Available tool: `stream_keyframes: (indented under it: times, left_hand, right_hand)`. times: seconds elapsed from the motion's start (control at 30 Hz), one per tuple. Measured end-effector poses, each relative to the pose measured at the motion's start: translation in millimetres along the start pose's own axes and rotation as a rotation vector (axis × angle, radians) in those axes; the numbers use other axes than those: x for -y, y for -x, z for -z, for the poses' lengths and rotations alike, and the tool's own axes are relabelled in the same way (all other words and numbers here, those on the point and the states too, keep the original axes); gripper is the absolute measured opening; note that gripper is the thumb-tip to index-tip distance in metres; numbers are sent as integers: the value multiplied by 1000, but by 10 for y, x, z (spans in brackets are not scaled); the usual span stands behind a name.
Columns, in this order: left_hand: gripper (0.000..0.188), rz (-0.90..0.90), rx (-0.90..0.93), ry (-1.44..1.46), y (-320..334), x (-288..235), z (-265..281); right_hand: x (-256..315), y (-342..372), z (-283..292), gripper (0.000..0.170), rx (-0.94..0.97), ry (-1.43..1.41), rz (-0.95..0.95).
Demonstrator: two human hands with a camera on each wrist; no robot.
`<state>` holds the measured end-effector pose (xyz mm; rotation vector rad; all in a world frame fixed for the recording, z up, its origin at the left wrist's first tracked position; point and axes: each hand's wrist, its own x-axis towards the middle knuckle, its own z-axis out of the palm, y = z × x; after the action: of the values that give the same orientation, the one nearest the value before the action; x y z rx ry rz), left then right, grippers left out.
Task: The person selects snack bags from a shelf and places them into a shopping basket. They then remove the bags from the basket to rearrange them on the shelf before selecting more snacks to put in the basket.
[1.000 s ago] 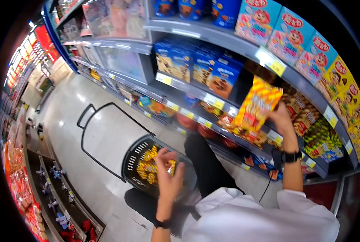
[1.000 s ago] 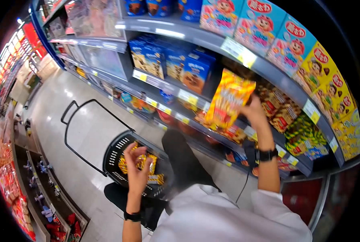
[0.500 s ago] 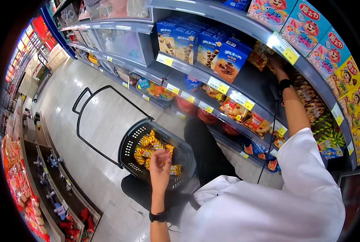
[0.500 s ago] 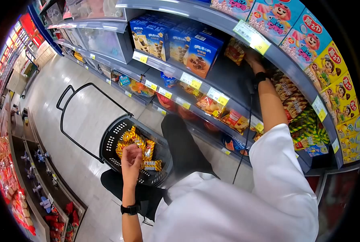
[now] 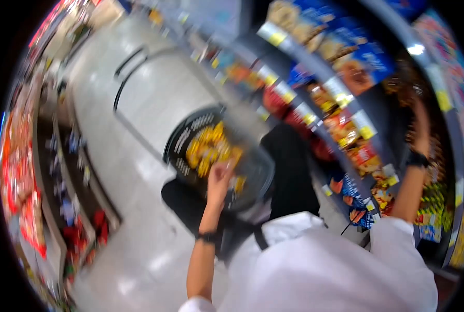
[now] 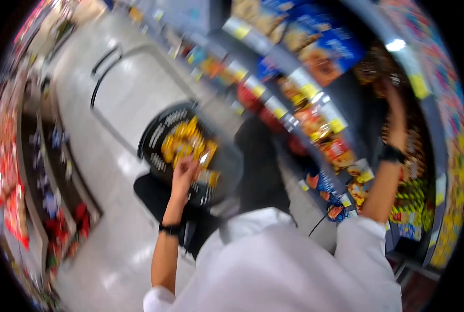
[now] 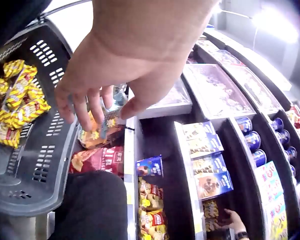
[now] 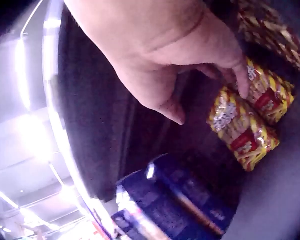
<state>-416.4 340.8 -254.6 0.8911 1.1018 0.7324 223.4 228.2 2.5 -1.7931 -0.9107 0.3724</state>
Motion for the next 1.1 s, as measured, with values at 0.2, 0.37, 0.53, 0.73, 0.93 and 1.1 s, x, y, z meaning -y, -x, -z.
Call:
stream_keyframes:
  times: [0.2, 0.37, 0.53, 0.73, 0.93, 1.1]
  left_hand:
    - [23, 267, -147, 26, -165, 94, 209]
    - [26, 302, -288, -27, -924, 1056, 738]
    - [54, 161, -604, -402, -1545, 1521, 944]
    - [81, 180, -793, -427, -2058, 1561, 703]
    - [88, 255, -838, -360, -2589, 1941, 904]
    - [76, 316, -969, -247, -2629, 1869, 997]
  right_hand:
    - [1318, 1681, -1506, 60, 837, -419, -232]
    - [202, 2344, -3855, 47, 1073, -339, -726]
    - [-949, 2395, -5698, 83, 805, -338, -1131]
    - [-2031, 2518, -7098, 89, 621, 138, -611]
    - [-2747, 2543, -7483, 94, 465, 214, -373]
    - [-2557, 2399, -7207, 78, 567, 140, -475]
